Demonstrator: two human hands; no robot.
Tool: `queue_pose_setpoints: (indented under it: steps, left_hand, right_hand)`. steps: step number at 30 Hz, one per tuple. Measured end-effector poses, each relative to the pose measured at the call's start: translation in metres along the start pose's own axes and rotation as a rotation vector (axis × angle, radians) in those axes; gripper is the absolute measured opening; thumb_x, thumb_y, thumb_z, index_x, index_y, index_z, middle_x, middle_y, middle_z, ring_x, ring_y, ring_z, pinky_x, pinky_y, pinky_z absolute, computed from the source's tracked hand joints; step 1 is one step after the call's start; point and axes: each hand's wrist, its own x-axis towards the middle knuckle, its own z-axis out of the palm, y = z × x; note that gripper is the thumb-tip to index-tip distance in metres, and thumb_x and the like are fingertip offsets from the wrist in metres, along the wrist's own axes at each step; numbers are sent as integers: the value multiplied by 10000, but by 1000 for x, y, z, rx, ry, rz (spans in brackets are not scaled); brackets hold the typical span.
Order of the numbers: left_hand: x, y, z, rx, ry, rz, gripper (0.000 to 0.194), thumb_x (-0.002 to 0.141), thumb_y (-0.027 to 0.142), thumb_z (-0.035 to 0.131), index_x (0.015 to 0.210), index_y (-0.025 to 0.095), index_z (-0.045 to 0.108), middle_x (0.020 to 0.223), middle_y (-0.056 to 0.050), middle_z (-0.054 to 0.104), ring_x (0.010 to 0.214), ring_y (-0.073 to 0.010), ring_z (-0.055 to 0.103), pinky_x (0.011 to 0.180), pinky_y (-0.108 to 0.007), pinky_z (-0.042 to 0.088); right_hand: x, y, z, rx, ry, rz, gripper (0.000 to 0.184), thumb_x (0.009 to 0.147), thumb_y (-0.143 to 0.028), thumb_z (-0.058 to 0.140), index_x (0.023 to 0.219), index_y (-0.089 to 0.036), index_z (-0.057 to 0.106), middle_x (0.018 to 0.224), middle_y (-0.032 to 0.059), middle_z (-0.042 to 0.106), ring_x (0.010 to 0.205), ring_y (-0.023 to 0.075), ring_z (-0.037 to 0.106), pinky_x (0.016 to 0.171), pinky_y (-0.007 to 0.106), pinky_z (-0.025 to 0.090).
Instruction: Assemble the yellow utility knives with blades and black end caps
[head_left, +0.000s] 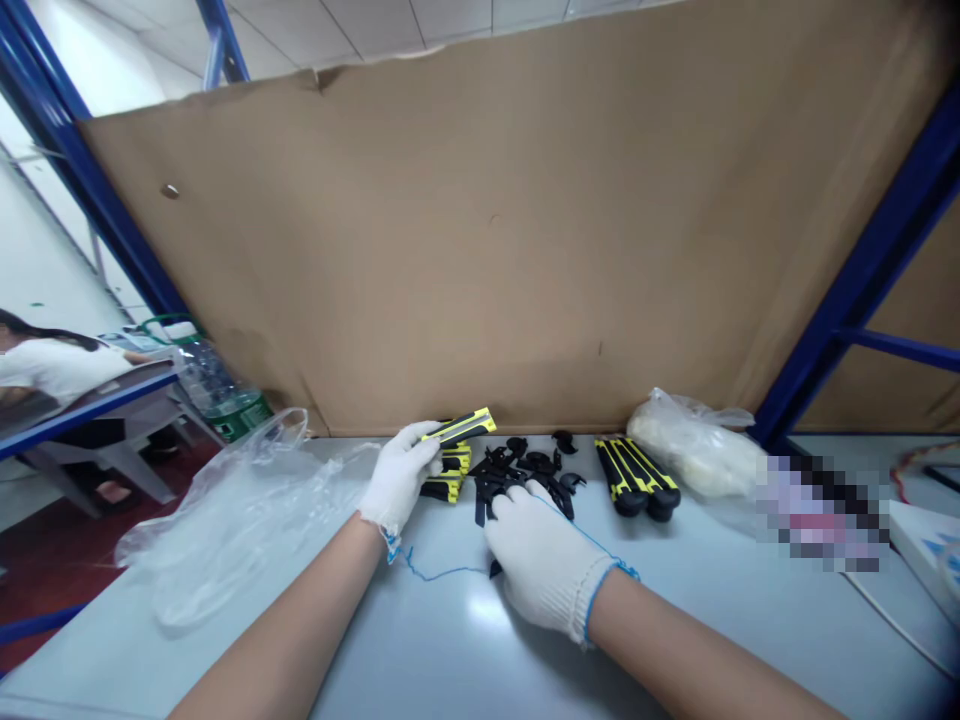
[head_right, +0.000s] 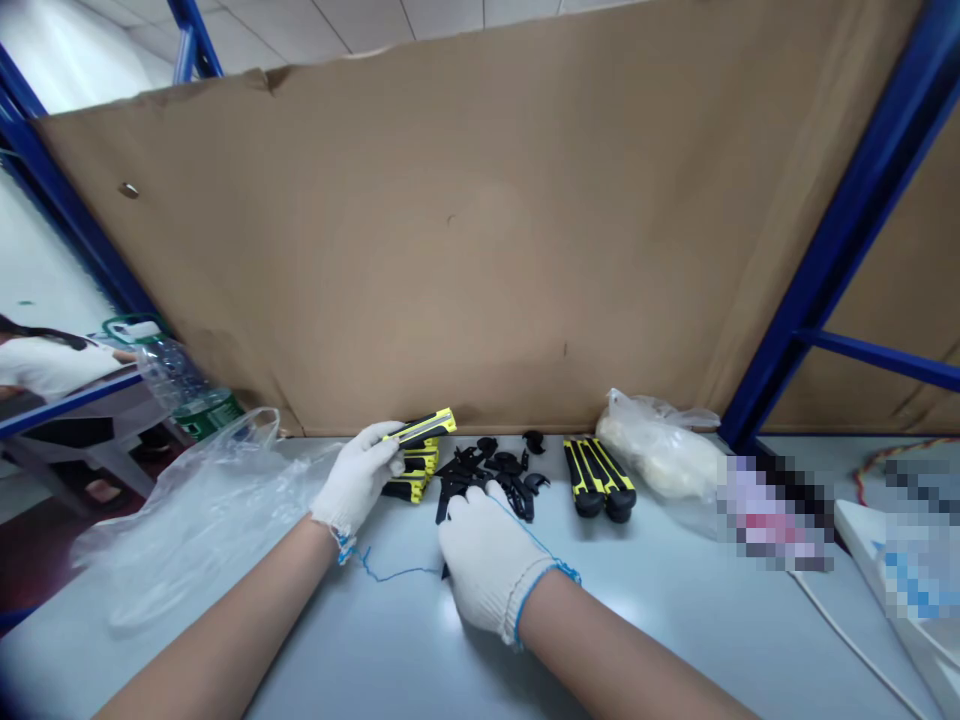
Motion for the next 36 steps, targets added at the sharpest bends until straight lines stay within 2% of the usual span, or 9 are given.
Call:
queue_pose_setpoints:
  steps: [5,8,10,13,17,19,22,30,36]
  left_hand:
    - [-1,1,-4,9,48,29,570,766,403,903,1235,150,699,816,0,668,619,-118,608,612,-245,473]
    - [-2,-1,-4,30,54,39,579,766,393,902,1250,145,701,828,-11,686,636,-122,623,626,-244,481]
    - [-4,-3,-3,37,48,42,563,769,387,899,1241,143,712,835,-18,697,636,-120,621,640,-249,490]
    - [-6,-5,1,28,27,43,501,780,400,884,1185,142,740,815,-20,696,615,-119,598,629,-257,492]
    - [-10,-4,5,19,-9,30,420,780,394,887,1101,148,776,862,-42,713,644,-133,614,618,-265,505]
    - [-12,-3,6,19,-13,23,404,772,386,897,1082,152,787,879,-46,718,653,-135,622,617,-265,510]
    - [-14,0,8,23,-11,20,395,780,398,890,1076,155,796,856,-45,717,643,-138,623,605,-263,506]
    - [-19,2,9,86,-32,21,388,762,392,894,1067,168,810,903,-95,764,778,-245,725,631,-323,567]
    - [-17,3,7,103,-41,46,421,775,420,888,1086,151,795,988,-118,776,839,-257,749,696,-349,607]
  right_hand:
    - [-1,8,-4,50,4,-129,78,862,-186,629,854,-189,707,947,131,678,979,326,595,952,532,406]
    - [-4,17,-9,169,138,-139,131,873,-123,570,882,-199,677,961,102,692,986,287,605,942,467,419]
    - [-7,26,-14,352,274,1,139,883,-114,540,880,-205,644,928,70,689,907,239,611,854,394,447]
    - [-10,41,-19,716,433,349,90,916,-196,563,837,-231,586,801,-5,653,769,187,595,725,325,449]
    - [-6,56,-17,1155,479,601,37,894,-258,577,899,-238,608,757,-32,664,686,165,610,651,295,483]
    - [-4,59,-14,1301,471,657,179,884,-264,574,1041,-236,655,742,-39,666,598,153,597,558,274,460]
    - [-2,60,-11,1290,520,668,296,886,-280,606,1162,-236,705,782,-36,681,579,139,592,534,262,455]
    - [-10,60,-21,1159,504,622,260,893,-297,640,1100,-239,786,810,-13,721,596,141,569,559,275,467]
    - [-11,64,-25,1072,524,615,275,889,-271,606,1085,-247,798,756,-23,709,588,149,562,573,283,465]
